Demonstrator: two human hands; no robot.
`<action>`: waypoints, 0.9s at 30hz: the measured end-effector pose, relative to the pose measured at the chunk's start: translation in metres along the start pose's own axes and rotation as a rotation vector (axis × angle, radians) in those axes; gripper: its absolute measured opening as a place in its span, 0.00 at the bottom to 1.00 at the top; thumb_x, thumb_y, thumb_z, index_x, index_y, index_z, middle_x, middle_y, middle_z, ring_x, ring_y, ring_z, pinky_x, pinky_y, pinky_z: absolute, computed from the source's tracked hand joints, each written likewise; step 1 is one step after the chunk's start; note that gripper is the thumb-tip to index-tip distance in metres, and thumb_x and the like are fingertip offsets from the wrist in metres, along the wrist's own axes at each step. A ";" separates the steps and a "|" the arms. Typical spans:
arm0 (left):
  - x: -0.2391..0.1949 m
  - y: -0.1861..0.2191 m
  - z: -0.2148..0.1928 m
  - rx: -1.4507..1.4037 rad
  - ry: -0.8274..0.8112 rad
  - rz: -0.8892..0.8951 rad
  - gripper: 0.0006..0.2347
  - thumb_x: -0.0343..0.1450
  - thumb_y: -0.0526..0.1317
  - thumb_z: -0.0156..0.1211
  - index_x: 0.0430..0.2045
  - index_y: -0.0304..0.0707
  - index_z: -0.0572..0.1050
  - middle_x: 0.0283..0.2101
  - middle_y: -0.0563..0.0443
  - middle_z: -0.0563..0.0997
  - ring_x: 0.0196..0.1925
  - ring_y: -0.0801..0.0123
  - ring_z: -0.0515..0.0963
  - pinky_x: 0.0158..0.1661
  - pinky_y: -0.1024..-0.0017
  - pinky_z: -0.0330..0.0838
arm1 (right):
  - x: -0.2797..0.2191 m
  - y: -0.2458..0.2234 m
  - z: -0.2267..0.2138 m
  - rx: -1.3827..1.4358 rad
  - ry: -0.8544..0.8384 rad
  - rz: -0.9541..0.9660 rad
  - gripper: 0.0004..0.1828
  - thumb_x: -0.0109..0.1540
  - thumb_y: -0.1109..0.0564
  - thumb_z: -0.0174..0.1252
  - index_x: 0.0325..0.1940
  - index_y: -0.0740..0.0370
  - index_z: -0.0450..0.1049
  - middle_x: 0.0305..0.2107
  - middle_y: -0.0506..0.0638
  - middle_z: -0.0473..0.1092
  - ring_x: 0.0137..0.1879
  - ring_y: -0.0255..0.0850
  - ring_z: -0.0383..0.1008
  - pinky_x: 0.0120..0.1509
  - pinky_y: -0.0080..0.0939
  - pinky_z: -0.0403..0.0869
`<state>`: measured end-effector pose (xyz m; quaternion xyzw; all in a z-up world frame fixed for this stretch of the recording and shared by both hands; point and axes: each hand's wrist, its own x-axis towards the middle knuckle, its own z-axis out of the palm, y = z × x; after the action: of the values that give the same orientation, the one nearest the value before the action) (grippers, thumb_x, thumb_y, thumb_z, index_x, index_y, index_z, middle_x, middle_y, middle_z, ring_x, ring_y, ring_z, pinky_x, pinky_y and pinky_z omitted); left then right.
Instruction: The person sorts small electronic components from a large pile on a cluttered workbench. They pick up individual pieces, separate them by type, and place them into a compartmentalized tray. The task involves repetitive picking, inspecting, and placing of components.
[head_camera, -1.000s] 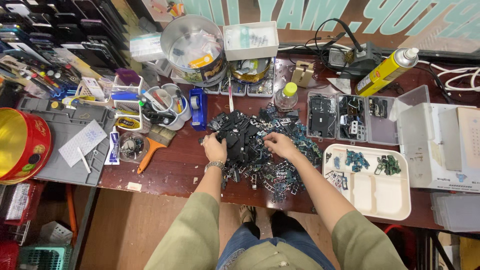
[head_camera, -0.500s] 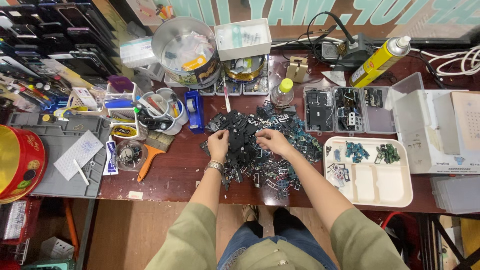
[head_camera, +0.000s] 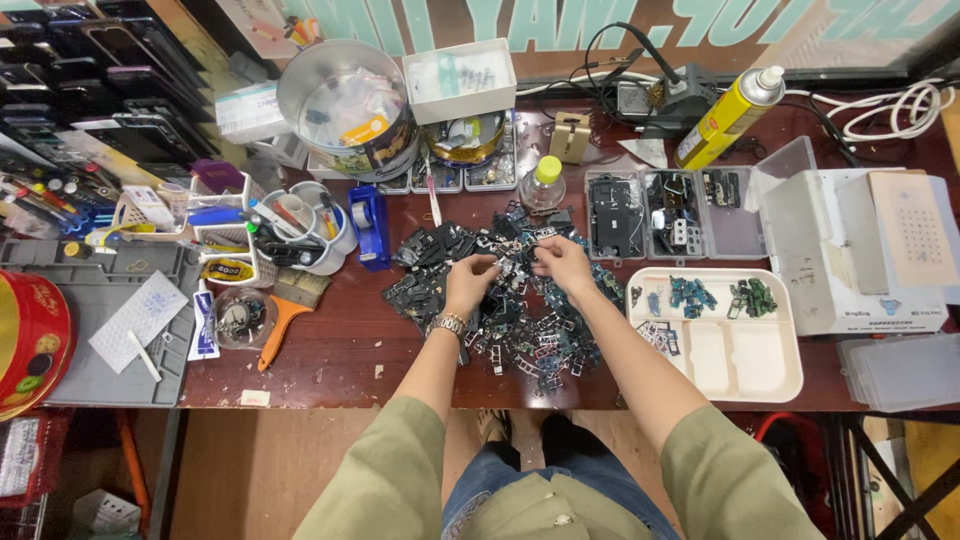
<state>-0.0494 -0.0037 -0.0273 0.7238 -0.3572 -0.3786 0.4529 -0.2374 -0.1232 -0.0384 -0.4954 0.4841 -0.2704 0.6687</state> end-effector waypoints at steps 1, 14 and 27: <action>0.000 0.003 0.005 0.086 0.025 0.010 0.10 0.67 0.40 0.69 0.39 0.36 0.84 0.35 0.48 0.87 0.37 0.70 0.86 0.40 0.72 0.78 | 0.003 0.004 -0.013 -0.001 0.032 0.014 0.12 0.66 0.62 0.58 0.52 0.68 0.74 0.39 0.53 0.77 0.41 0.40 0.80 0.44 0.38 0.81; 0.003 0.055 0.075 0.553 0.145 0.222 0.13 0.63 0.34 0.67 0.41 0.44 0.83 0.44 0.44 0.79 0.51 0.48 0.77 0.50 0.55 0.74 | 0.000 0.007 -0.097 -0.003 0.058 0.076 0.14 0.66 0.65 0.53 0.56 0.68 0.72 0.41 0.53 0.77 0.45 0.40 0.80 0.47 0.35 0.80; 0.049 -0.002 0.118 0.199 -0.014 0.060 0.13 0.68 0.39 0.73 0.44 0.33 0.83 0.40 0.45 0.86 0.41 0.62 0.86 0.44 0.68 0.78 | 0.016 0.002 -0.117 0.015 -0.024 0.123 0.13 0.67 0.61 0.54 0.55 0.65 0.73 0.40 0.51 0.76 0.46 0.39 0.80 0.50 0.37 0.80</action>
<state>-0.1300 -0.0908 -0.0756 0.7517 -0.4176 -0.3326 0.3872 -0.3383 -0.1834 -0.0509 -0.4629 0.5035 -0.2267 0.6934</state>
